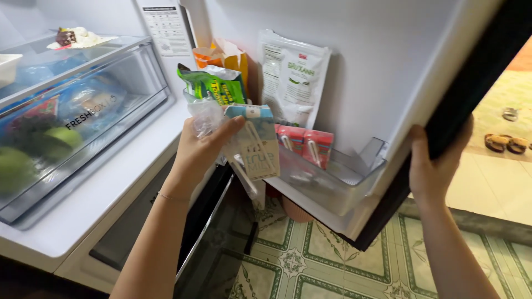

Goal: Tidying up a living space by organizing items in the refrigerator and disposing of trash.

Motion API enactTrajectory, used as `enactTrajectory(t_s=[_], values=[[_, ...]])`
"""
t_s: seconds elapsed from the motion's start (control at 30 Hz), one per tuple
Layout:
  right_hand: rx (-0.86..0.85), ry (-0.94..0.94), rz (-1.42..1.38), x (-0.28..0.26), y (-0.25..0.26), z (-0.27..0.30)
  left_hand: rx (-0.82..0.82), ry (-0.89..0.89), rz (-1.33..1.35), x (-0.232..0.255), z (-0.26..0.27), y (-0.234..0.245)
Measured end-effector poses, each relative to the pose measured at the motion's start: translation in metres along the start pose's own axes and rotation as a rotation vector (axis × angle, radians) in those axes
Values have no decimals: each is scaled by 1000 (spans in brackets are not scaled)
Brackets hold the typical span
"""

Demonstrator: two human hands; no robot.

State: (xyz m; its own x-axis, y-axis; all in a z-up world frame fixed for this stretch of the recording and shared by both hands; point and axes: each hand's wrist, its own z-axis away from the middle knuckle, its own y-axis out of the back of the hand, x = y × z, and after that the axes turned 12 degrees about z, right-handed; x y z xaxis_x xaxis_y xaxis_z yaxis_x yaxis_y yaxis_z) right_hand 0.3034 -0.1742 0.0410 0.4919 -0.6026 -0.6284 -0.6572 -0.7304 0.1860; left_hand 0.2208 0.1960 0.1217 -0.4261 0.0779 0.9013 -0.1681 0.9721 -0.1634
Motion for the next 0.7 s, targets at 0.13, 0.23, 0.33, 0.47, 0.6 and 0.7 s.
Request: enactTrajectory(t_s=[0.13,0.23,0.33,0.47,0.6,0.7], values=[[-57,7,-6,-28,16,18,27,36,-13,-6,17,7],[-151,23,-165,-27,24,31,-25,29,-102,2,38,19],[-210,262,-264,-20,21,52,-12,9,-75,15,58,44],[-301,309,-386,-38,-4,91,213,68,-178,44,96,92],[-477,472,-657,-117,-28,121,422,51,-283,80,151,124],[-324,718,-464,-183,-50,125,665,71,-412,100,192,144]])
